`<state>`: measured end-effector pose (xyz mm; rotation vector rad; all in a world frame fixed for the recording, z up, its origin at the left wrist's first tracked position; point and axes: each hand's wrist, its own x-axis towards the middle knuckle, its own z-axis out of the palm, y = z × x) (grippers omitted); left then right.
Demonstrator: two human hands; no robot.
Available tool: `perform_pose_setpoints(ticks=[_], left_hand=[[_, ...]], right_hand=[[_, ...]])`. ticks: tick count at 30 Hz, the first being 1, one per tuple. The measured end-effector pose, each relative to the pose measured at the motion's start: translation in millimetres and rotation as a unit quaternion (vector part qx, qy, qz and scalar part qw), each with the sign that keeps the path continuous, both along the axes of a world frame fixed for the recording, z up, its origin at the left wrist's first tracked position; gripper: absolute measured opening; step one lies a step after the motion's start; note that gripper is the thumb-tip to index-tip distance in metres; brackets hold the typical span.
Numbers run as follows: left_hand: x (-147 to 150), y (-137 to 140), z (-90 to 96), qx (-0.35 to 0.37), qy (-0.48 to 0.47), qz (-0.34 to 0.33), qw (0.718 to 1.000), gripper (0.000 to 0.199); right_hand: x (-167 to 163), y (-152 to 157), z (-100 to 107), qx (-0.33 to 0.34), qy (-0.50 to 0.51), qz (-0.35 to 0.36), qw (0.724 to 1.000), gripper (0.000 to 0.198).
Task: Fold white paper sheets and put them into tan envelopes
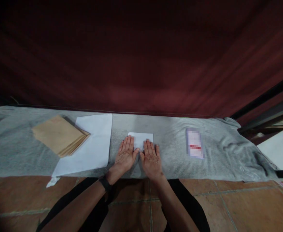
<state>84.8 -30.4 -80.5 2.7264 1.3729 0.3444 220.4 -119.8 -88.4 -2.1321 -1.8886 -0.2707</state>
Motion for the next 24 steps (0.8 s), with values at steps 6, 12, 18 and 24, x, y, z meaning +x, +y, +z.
perform_pose_setpoints(ticks=[6, 12, 18, 24], left_hand=[[-9.1, 3.0, 2.9, 0.004, 0.02, 0.029, 0.999, 0.06], [-16.3, 5.4, 13.0, 0.003, 0.019, 0.049, 0.999, 0.06], [-4.2, -1.8, 20.7, -0.003, -0.027, -0.011, 1.0, 0.06], [20.3, -12.7, 13.1, -0.014, -0.01, -0.125, 0.992, 0.058]], right_hand=[[18.5, -10.9, -1.6, -0.007, 0.003, -0.034, 0.999, 0.059], [28.3, -20.7, 0.1, -0.019, 0.02, -0.042, 0.999, 0.059], [26.0, -11.1, 13.1, -0.023, 0.047, -0.053, 0.997, 0.058], [6.0, 13.0, 28.3, -0.076, 0.115, -0.004, 0.99, 0.058]])
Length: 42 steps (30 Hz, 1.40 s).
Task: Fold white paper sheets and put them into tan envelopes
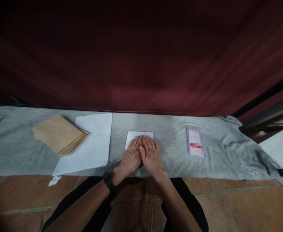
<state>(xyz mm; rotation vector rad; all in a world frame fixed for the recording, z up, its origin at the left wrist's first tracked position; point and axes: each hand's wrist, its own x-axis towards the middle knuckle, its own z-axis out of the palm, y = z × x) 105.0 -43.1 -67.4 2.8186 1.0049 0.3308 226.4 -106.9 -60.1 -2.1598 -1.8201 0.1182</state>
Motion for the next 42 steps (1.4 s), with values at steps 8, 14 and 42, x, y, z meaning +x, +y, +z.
perform_pose_setpoints(ticks=[8, 14, 42], left_hand=[[6.5, 10.9, -5.5, -0.01, 0.03, 0.022, 0.999, 0.059], [4.7, 21.7, 0.6, -0.031, 0.036, 0.073, 0.996, 0.058], [-12.5, 39.2, 0.7, -0.012, 0.056, 0.163, 0.985, 0.06]], right_hand=[[-5.9, 12.5, -3.4, -0.038, 0.019, -0.009, 0.999, 0.059], [-0.1, 15.5, -6.4, -0.041, 0.001, -0.025, 0.999, 0.058], [21.9, 3.4, -12.2, 0.045, -0.047, -0.055, 0.996, 0.054]])
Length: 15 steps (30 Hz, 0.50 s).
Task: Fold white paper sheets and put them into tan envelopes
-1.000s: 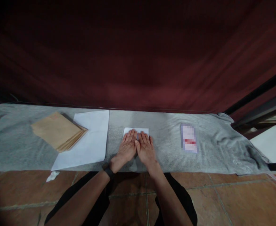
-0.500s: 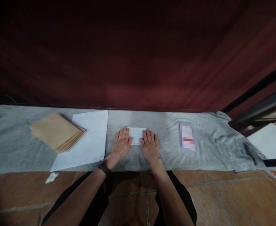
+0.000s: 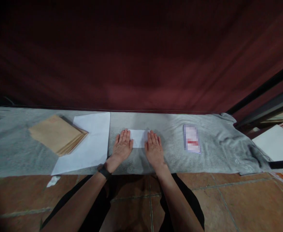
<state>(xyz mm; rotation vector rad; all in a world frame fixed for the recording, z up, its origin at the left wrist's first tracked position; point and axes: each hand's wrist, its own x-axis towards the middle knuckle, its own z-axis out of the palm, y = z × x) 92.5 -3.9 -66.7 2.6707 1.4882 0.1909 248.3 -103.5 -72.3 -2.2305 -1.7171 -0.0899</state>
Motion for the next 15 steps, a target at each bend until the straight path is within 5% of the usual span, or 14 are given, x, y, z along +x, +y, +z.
perform_pose_setpoints(ticks=[5, 15], left_hand=[[-1.0, -1.2, 4.6, -0.003, 0.012, -0.007, 1.0, 0.06], [-1.2, -5.1, 5.6, 0.013, -0.013, -0.008, 1.0, 0.059]], right_hand=[[-27.8, -4.2, 2.7, -0.025, 0.011, 0.104, 0.994, 0.054], [-20.1, -19.2, -2.3, -0.015, -0.027, 0.079, 0.996, 0.055]])
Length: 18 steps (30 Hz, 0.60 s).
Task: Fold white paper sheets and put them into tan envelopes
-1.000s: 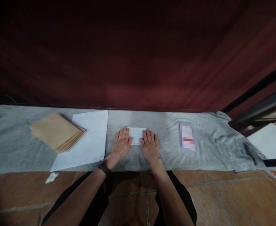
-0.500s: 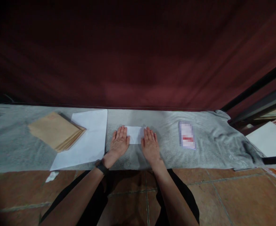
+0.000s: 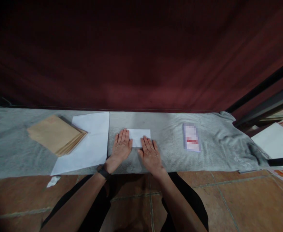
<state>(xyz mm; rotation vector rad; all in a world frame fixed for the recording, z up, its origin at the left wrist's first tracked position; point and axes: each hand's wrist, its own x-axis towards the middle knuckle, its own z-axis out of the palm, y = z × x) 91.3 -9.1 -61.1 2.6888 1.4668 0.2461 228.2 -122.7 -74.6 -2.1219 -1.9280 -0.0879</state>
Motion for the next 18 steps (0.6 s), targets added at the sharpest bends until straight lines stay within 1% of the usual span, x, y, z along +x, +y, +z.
perform_pose_setpoints(ticks=[2, 5, 7, 9, 12, 18], left_hand=[[1.6, -10.2, 0.9, 0.009, -0.028, -0.041, 0.999, 0.058], [4.1, -29.2, -1.0, 0.001, -0.055, -0.156, 0.986, 0.057], [4.0, -38.4, -4.6, -0.01, -0.058, -0.195, 0.979, 0.058], [1.5, -41.7, -8.8, -0.014, -0.056, -0.193, 0.979, 0.064], [-6.0, -38.8, -13.2, -0.007, -0.053, -0.183, 0.982, 0.071], [-22.2, -32.7, -11.6, 0.013, -0.034, -0.155, 0.987, 0.073]], right_hand=[[1.7, -1.3, -0.1, 0.002, -0.008, 0.003, 1.0, 0.055], [2.5, -2.6, -0.5, -0.002, -0.019, 0.013, 1.0, 0.052], [2.8, -3.4, -0.7, -0.007, -0.025, 0.018, 0.999, 0.052], [3.6, -4.1, -0.8, -0.011, -0.027, 0.013, 0.999, 0.052], [6.6, -5.4, -1.2, -0.013, -0.02, -0.008, 1.0, 0.053], [17.7, -12.2, -2.9, -0.015, -0.008, -0.028, 0.999, 0.058]])
